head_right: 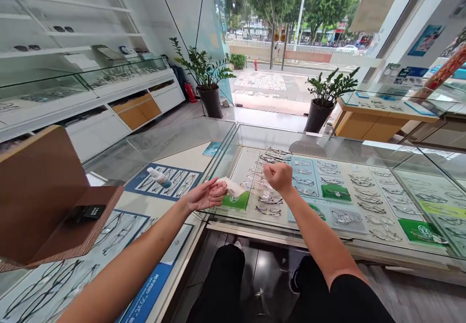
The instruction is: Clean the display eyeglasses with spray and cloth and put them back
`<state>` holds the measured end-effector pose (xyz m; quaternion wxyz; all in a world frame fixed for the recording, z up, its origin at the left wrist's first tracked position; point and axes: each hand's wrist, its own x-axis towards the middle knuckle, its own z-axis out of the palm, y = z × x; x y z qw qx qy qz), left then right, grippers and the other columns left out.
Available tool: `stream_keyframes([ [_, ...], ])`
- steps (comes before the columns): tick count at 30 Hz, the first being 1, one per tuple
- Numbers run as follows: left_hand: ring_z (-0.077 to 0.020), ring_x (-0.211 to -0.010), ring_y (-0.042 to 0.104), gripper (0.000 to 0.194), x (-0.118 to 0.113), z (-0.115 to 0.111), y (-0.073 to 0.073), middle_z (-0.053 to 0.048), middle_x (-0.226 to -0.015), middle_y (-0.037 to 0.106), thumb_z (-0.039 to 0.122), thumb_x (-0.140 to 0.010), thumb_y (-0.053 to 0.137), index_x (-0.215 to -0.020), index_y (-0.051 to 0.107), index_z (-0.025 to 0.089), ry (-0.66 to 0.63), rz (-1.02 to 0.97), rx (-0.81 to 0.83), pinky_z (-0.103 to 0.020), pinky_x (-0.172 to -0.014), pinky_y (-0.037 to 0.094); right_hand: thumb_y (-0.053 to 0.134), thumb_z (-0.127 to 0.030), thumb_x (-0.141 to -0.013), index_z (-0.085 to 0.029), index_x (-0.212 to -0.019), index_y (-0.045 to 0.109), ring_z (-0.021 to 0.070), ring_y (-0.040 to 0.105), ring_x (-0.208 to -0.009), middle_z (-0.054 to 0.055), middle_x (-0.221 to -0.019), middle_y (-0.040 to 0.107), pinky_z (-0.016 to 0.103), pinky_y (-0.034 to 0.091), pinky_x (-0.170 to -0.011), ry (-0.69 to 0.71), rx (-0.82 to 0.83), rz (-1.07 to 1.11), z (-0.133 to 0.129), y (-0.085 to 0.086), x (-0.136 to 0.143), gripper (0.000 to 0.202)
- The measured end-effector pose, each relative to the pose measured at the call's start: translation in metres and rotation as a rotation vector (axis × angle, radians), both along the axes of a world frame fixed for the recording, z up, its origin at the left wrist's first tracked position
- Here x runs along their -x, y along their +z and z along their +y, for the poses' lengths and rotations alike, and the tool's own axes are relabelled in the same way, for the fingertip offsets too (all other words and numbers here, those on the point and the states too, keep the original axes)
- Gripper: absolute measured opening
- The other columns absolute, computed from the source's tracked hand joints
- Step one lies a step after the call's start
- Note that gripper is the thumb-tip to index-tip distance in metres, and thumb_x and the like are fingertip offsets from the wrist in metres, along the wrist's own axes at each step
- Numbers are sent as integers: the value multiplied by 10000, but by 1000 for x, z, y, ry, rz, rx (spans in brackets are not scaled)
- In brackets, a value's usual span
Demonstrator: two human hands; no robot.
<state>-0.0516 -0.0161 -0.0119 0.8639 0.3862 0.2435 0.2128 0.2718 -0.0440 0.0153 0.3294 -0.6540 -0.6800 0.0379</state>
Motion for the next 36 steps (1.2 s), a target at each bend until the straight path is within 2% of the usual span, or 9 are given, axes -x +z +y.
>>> stream_keyframes([
  [3,-98,-518,160,400,-7,-4,7,94,-639,212,554,-1008,637,-951,627,158,76,134,-214,-244,-533,285,384,-396,-1040,-261,-512,280,151,280,-538,-8,-498,291,326,262,-578,-80,31,-5,-18,-9,-6,555],
  [6,-109,-539,168,400,-13,-18,15,100,-634,188,583,-951,677,-895,571,201,223,256,-360,-247,-558,292,350,-400,-1051,-251,-516,367,155,293,-551,0,-510,341,319,277,-576,-167,85,-11,-58,-24,-23,556],
  [9,-141,-609,338,395,-1,-50,19,63,-668,342,564,-863,761,-886,588,210,347,463,-524,-260,-617,361,388,-431,-1026,-235,-579,488,182,374,-602,27,-569,458,326,312,-615,-268,162,-36,-110,-40,-58,499],
  [12,-274,-984,569,381,37,-98,17,-60,-943,606,506,-791,809,-989,675,209,425,696,-684,-355,-875,493,414,-413,-1003,-200,-783,633,263,543,-841,120,-830,655,363,407,-762,-371,222,-90,-152,-51,-96,376],
  [14,-390,-1314,534,502,69,-129,9,-174,-1310,639,503,-837,723,-1234,680,199,479,1058,-935,-469,-1095,456,420,-441,-1010,-170,-978,683,334,559,-1072,194,-1089,690,432,430,-923,-424,249,-133,-168,-55,-114,378],
  [16,-487,-1514,412,736,99,-152,-3,-269,-1594,508,543,-860,668,-1476,588,148,403,1494,-1154,-602,-1219,353,416,-480,-1027,-151,-1203,675,377,515,-1254,236,-1320,644,495,393,-1063,-452,273,-168,-172,-58,-121,454],
  [19,-457,-1654,267,902,123,-165,-22,-276,-1757,330,554,-910,589,-1665,403,97,294,1725,-1225,-603,-1311,247,390,-521,-1054,-141,-1504,555,388,404,-1474,246,-1600,498,518,285,-1216,-465,319,-200,-166,-63,-121,612],
  [26,-434,-1661,257,859,111,-145,-28,-227,-1789,298,501,-932,541,-1693,376,138,358,1817,-1185,-608,-1311,235,295,-593,-1078,-144,-1710,351,375,218,-1663,183,-1816,263,508,140,-1331,-461,450,-241,-151,-72,-124,778],
  [36,-441,-1636,282,840,112,-135,-30,-186,-1797,301,569,-927,526,-1672,403,201,402,1855,-1142,-619,-1292,280,230,-679,-1057,-154,-1738,299,408,206,-1673,167,-1831,239,568,189,-1338,-419,477,-253,-145,-78,-132,862],
])
